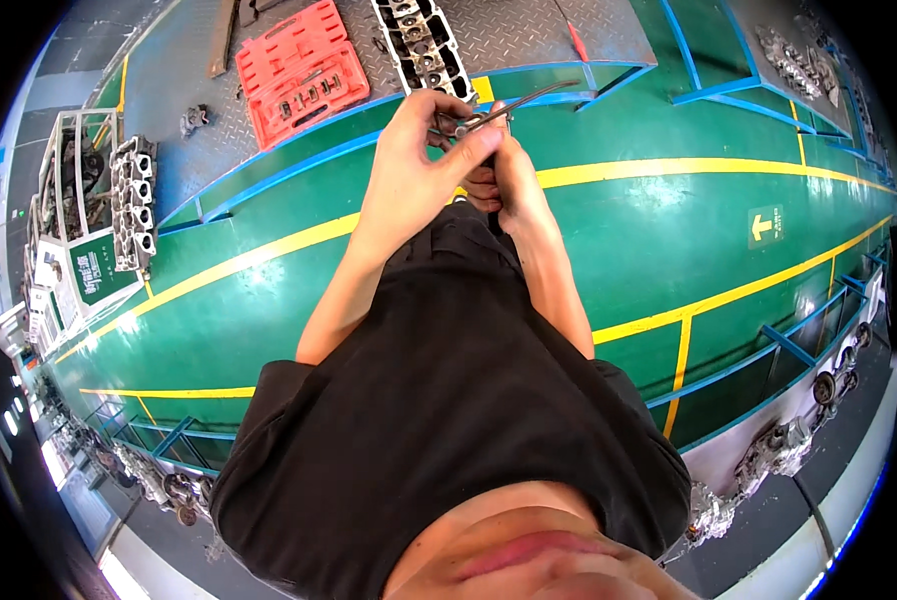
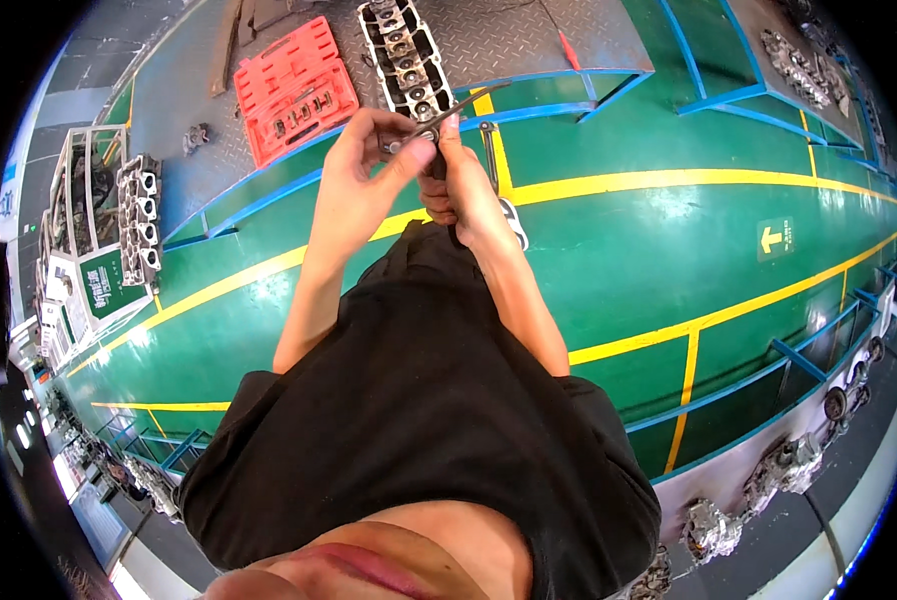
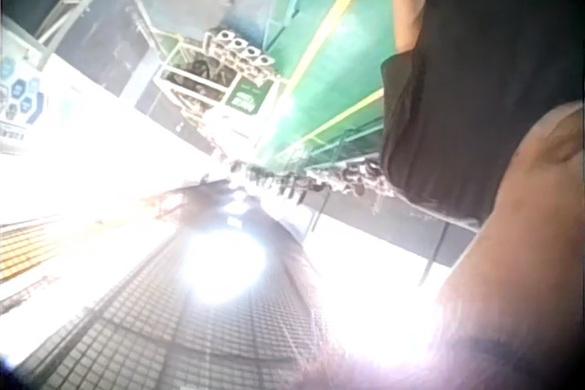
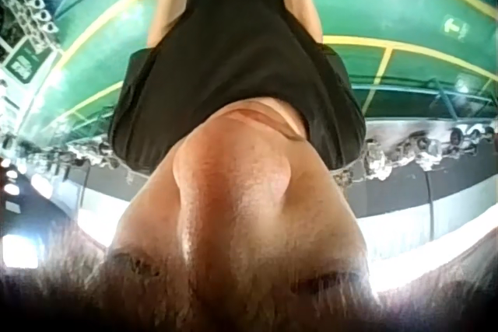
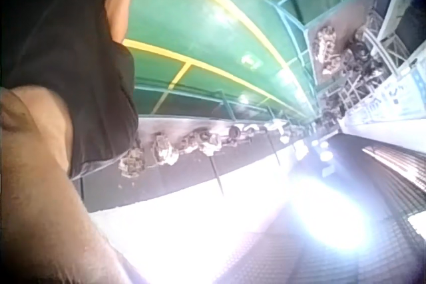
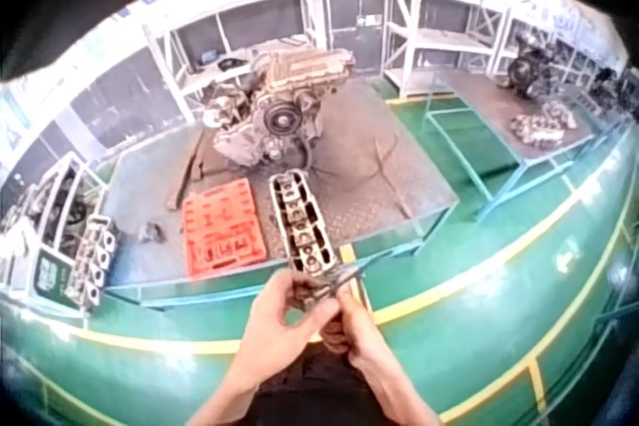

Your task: The person assembles an engine cylinder head using a torque wrench and a socket. They insert a bolt into the head, tighten it with the wrench, and then remove the bolt. The person repeats this process for multiple bolts on the cylinder head.

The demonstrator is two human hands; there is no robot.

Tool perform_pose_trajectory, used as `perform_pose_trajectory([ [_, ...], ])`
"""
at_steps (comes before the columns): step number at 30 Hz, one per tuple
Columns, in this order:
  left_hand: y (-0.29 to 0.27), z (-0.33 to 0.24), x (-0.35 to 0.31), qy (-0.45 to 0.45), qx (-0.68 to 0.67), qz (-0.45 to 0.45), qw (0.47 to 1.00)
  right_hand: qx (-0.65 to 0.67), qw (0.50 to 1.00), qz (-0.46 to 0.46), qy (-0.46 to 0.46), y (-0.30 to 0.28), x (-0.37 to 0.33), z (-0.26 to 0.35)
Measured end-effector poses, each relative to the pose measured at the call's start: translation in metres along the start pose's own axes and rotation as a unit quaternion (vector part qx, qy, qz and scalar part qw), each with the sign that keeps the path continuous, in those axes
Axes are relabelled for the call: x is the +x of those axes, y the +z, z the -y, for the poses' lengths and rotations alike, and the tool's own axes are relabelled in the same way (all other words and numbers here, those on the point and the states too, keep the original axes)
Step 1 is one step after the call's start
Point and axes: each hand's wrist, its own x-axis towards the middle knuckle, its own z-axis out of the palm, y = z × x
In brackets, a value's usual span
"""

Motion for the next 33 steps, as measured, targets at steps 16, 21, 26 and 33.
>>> perform_pose_trajectory([
  [16,-0.008,-0.038,0.021,-0.045,-0.142,-0.016,0.989,0.007,0.972,-0.104,-0.209,0.018,0.013,-0.014],
  [21,-0.022,-0.037,0.03,-0.312,-0.326,0.068,0.89,-0.084,0.924,-0.16,-0.338,0.012,0.023,-0.02],
  [26,-0.032,-0.073,0.044,-0.417,-0.339,0.113,0.836,-0.214,0.87,-0.205,-0.394,-0.011,0.038,-0.025],
  [33,-0.037,-0.057,0.038,-0.478,-0.362,0.072,0.797,-0.175,0.869,-0.151,-0.437,-0.009,0.023,-0.035],
])
